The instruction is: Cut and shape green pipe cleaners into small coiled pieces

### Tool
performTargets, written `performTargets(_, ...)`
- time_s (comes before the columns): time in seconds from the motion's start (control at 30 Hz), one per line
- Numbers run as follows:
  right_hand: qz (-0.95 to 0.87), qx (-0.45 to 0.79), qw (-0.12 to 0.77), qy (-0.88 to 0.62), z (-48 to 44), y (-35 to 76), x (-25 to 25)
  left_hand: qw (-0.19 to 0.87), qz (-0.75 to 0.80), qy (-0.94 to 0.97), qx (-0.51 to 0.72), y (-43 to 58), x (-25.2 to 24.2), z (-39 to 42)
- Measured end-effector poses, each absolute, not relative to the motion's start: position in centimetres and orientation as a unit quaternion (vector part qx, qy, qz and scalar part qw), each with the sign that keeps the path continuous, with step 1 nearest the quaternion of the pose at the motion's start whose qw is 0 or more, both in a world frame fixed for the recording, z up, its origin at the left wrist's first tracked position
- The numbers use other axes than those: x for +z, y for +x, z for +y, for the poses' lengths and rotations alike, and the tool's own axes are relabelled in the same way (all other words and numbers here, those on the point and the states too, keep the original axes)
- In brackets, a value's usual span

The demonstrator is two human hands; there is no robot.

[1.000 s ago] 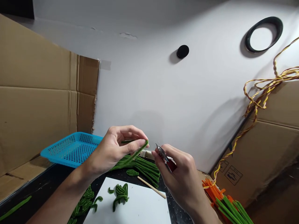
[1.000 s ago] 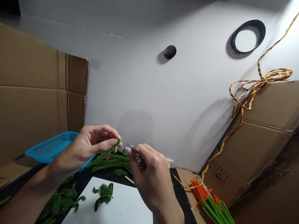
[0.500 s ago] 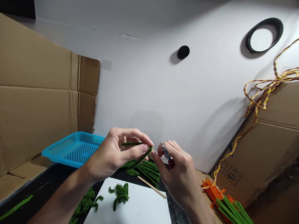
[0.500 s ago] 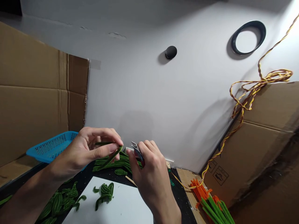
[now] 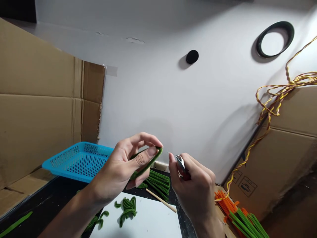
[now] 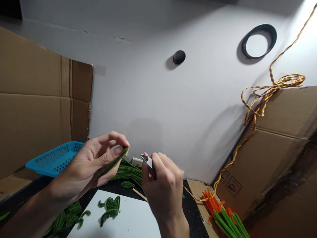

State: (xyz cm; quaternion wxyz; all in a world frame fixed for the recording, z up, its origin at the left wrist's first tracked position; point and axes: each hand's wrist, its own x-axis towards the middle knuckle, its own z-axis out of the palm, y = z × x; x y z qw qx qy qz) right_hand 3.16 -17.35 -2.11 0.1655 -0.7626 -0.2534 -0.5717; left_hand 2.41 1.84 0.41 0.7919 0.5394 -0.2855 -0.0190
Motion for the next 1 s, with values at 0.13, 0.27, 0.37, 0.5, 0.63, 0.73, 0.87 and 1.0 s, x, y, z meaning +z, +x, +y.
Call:
performTargets(0.13, -0.215, -0.630, 0.130, -0.735, -17.4, 3.2, -2.1, 0.822, -0.299, 0.473, -0.104, 1.6, 0.2, 0.8)
performTargets(0.27, -0.195, -0.643, 0.124, -0.730, -17.7, 3.2, -1.8, 0.810, -0.307, 0.481, -0.135, 1.1, 0.0, 0.3)
performTargets(0.37, -0.197, -0.620, 0.146, -0.745, -17.9, 3.4, -1.6, 0.778, -0.321, 0.523, -0.138, 0.9, -0.2, 0.2)
performTargets(0.5, -0.270, -0.514, 0.218, -0.784, -18.1, 3.5, -1.6, 0.757, -0.306, 0.565, -0.117, 1.3, -0.2, 0.4)
performTargets(0.63, -0.359, -0.367, 0.301, -0.804, -18.0, 3.1, -1.8, 0.719, -0.274, 0.638, -0.012, 1.8, -0.1, 1.1)
performTargets(0.73, -0.395, -0.274, 0.366, -0.797, -17.7, 2.7, -1.8, 0.682, -0.282, 0.673, 0.037, 1.7, 0.1, 1.8)
performTargets(0.87, -0.405, -0.205, 0.424, -0.784, -17.7, 2.3, -1.4, 0.656, -0.310, 0.687, 0.047, 1.1, 0.5, 2.3)
performTargets(1.0, -0.393, -0.118, 0.466, -0.784, -18.2, 1.9, -0.9, 0.651, -0.330, 0.682, 0.043, 0.7, 0.5, 2.4)
